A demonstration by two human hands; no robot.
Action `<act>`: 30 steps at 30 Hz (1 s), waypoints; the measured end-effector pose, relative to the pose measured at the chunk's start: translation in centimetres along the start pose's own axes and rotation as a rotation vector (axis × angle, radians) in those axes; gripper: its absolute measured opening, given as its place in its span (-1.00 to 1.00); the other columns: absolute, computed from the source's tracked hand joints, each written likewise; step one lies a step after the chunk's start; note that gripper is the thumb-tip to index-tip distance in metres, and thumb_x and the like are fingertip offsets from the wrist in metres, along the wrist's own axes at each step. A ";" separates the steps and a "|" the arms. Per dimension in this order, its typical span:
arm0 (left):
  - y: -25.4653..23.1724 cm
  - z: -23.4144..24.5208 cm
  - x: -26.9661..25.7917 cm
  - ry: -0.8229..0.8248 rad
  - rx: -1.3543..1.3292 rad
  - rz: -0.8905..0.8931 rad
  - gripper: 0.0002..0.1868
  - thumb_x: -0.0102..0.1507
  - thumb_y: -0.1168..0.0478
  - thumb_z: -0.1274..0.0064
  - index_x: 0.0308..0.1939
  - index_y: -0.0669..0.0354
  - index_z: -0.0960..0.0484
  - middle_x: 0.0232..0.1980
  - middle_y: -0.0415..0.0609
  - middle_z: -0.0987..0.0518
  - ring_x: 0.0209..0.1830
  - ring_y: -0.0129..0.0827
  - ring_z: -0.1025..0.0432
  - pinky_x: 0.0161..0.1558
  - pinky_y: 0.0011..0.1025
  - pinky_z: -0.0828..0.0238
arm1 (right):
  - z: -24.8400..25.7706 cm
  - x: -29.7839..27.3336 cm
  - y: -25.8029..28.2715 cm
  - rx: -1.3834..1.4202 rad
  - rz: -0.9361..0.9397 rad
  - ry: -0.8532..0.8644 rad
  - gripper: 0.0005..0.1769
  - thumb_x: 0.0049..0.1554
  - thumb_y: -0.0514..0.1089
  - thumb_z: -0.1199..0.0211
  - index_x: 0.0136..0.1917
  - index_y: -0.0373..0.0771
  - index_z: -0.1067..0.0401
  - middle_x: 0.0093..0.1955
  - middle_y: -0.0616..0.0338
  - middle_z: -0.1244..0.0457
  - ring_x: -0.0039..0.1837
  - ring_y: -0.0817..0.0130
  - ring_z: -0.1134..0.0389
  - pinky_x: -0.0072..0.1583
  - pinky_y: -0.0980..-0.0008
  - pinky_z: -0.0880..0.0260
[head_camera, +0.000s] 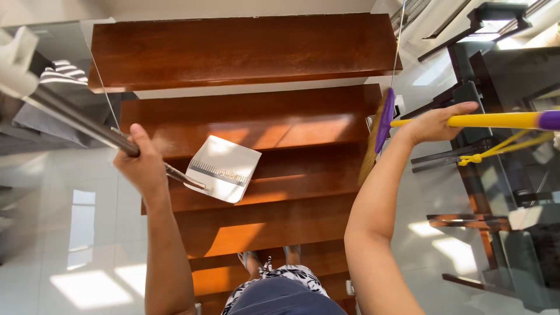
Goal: The recorder is sweeping wooden stairs with a broom and a dustpan.
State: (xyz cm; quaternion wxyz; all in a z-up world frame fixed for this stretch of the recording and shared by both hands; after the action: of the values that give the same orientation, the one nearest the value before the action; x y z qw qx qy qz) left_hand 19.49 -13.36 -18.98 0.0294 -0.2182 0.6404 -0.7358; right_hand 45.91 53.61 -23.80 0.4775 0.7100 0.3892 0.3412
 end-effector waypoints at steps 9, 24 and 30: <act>1.2 7.7 -5.0 -0.169 -0.088 0.125 -0.42 0.55 0.14 0.01 -0.57 0.14 -0.24 -0.63 -0.17 -0.27 -0.66 -0.52 -0.18 -0.54 -0.48 -0.16 | -7.4 -11.4 -21.6 0.025 -0.654 0.336 -0.40 0.26 0.27 -0.17 0.10 -0.33 -0.14 -0.44 0.19 -0.04 -0.44 0.37 -0.07 -0.35 0.36 -0.18; 2.0 14.8 -6.9 -0.271 0.023 0.206 -0.46 0.51 0.12 0.03 -0.60 0.11 -0.34 -0.66 -0.19 -0.28 -0.68 -0.55 -0.18 -0.55 -0.51 -0.16 | -9.4 -12.6 -2.9 -0.120 0.430 0.367 -0.49 0.29 0.03 -0.16 -0.37 -0.37 -0.42 -0.52 0.35 -0.18 -0.41 0.40 -0.12 -0.33 0.39 -0.15; 7.6 14.8 -5.9 -0.266 0.062 0.247 -0.44 0.47 0.04 0.02 -0.65 0.00 -0.33 -0.70 -0.26 -0.28 -0.74 -0.58 -0.16 -0.63 -0.53 -0.02 | -14.4 -38.2 -7.2 0.302 -0.180 0.877 -0.50 0.30 -0.10 -0.17 -0.46 -0.08 -0.15 -0.49 0.44 -0.02 -0.41 0.59 0.02 -0.30 0.45 0.07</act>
State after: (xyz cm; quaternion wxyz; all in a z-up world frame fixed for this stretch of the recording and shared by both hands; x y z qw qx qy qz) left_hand 28.32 -26.61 -26.69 0.2106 -0.2322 0.6297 -0.7108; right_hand 14.25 27.74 -30.38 0.1870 0.5240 0.6595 0.5055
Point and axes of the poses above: each hand's wrist, its own x-axis towards the middle knuckle, its own z-axis out of the back of the hand, y = z × x, the point moved 10 cm from there along x, towards the middle knuckle
